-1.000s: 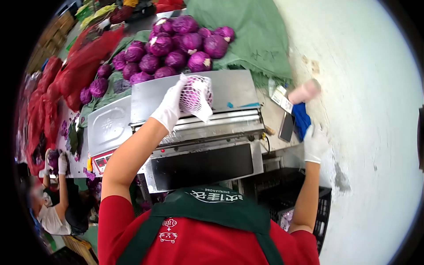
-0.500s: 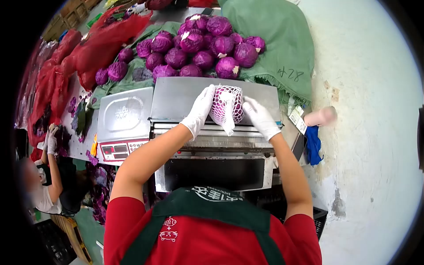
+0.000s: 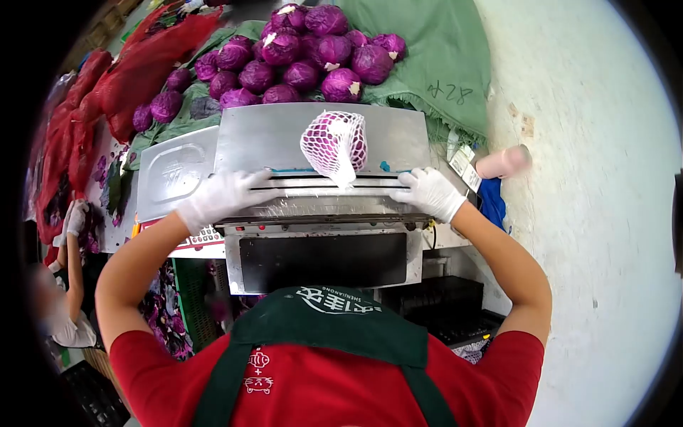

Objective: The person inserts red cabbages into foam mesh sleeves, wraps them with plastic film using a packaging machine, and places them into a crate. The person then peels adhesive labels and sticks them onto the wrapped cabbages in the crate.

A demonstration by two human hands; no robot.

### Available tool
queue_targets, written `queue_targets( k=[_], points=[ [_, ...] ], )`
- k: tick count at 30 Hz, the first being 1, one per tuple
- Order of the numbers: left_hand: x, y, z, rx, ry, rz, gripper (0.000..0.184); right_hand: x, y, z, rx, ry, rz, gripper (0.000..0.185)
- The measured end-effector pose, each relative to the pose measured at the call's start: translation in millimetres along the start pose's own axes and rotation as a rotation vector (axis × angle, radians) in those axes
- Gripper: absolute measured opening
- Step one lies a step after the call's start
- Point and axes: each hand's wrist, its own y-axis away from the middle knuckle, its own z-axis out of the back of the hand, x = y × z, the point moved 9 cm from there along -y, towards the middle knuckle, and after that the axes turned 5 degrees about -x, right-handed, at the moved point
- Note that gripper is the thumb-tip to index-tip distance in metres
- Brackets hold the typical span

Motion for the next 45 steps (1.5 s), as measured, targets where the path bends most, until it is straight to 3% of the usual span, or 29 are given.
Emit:
queue_targets(
  k=[2,4,5,6,7,8,10,12,14,16,18,19,20,22,23,24,26,27,28,30,32,33,36,37,40,42,43,44,45],
  points=[
    [-9,-7,-10,-0.181,0.081,0.007,0.031,2,-12,-9,-0.016,-0.177,-0.097,0.013],
    [1,-1,-16,-0.349,0.437,0.260,0.013,-7,-7,-3,-0.063,-0.497,-0.387,0.007],
    [16,14,-38,-0.063,0.956,0.746,0.009,-14,8,-21,0.142,-1.098,-0.754,0.008],
    [16,21,-24,-0.093,1.107,0.863,0.008,-14,13,-5,0.279,-1.156,-0.892,0.009],
    [18,29,-13,-0.273,1.258,0.918,0.009,-16,9,16,0.185,-1.239,-0.865,0.011],
    [22,38,-4,-0.457,1.407,0.966,0.010,-21,6,35,0.094,-1.323,-0.837,0.012],
    [37,33,59,-0.781,1.154,0.704,0.011,-48,-1,73,-0.162,-1.488,-0.923,0.010],
    [49,14,96,-0.778,0.957,0.576,0.027,-87,-12,105,-0.574,-1.445,-0.812,0.002],
    [56,-35,102,-0.627,0.831,0.474,0.080,-112,-35,105,-0.729,-1.001,-0.696,0.013],
    [57,-68,43,-0.454,0.476,0.330,0.111,-104,-70,73,-0.590,-0.519,-0.442,0.036],
    [54,-96,-10,-0.250,0.678,0.362,0.112,-75,-103,10,-0.139,-0.202,-0.285,0.056],
    [57,-104,-17,-0.399,1.012,0.326,0.107,-71,-104,-24,-0.276,-0.526,-0.352,0.061],
    [68,-106,-18,-0.431,0.989,0.420,0.097,-68,-112,-23,-0.410,-0.854,-0.414,0.068],
    [81,-112,-59,-0.477,1.715,0.662,0.079,-77,-98,-31,-0.254,-1.092,-0.581,0.081],
    [76,-110,-55,-0.394,1.804,0.760,0.062,-69,-94,-25,-0.160,-1.284,-0.619,0.083],
    [69,-106,-37,-0.396,1.813,0.768,0.062,-55,-89,-21,-0.050,-1.476,-0.654,0.084],
    [25,-91,-33,0.014,1.642,0.869,0.060,-11,-73,7,-0.028,-1.738,-0.609,0.079],
    [-6,-83,-44,-0.066,2.055,0.959,0.068,11,-56,12,0.081,-1.902,-0.720,0.076],
    [-47,-80,-15,0.112,2.307,0.964,0.078,35,-37,14,0.201,-2.063,-0.838,0.072],
    [-97,-48,-33,0.624,2.187,0.959,0.082,83,-3,10,0.416,-2.269,-1.049,0.068],
    [-131,-30,-48,0.544,2.128,1.112,0.089,125,21,-3,0.556,-2.377,-1.135,0.057],
    [-151,-20,-65,0.704,2.202,1.031,0.088,143,33,-15,0.603,-2.405,-1.150,0.053],
    [-177,-12,-92,0.560,2.346,1.263,0.086,175,54,-50,0.570,-2.486,-1.225,0.043],
    [-184,-7,-125,0.527,2.401,1.166,0.083,179,60,-62,0.487,-2.532,-1.282,0.037],
    [-176,1,-101,0.282,2.408,1.085,0.061,180,74,-62,0.442,-2.435,-1.377,0.039],
    [-152,40,-61,0.080,1.709,1.084,0.061,175,82,-42,0.254,-2.403,-1.495,0.040],
    [-143,55,-46,-0.033,1.363,1.014,0.045,169,91,-38,0.073,-2.351,-1.601,0.041],
    [-139,70,-36,-0.145,1.098,0.931,0.032,178,96,-36,0.071,-2.351,-1.600,0.041],
    [-142,76,-25,-0.295,1.057,0.894,0.024,159,100,-25,-0.120,-1.898,-1.391,0.041]
  ],
)
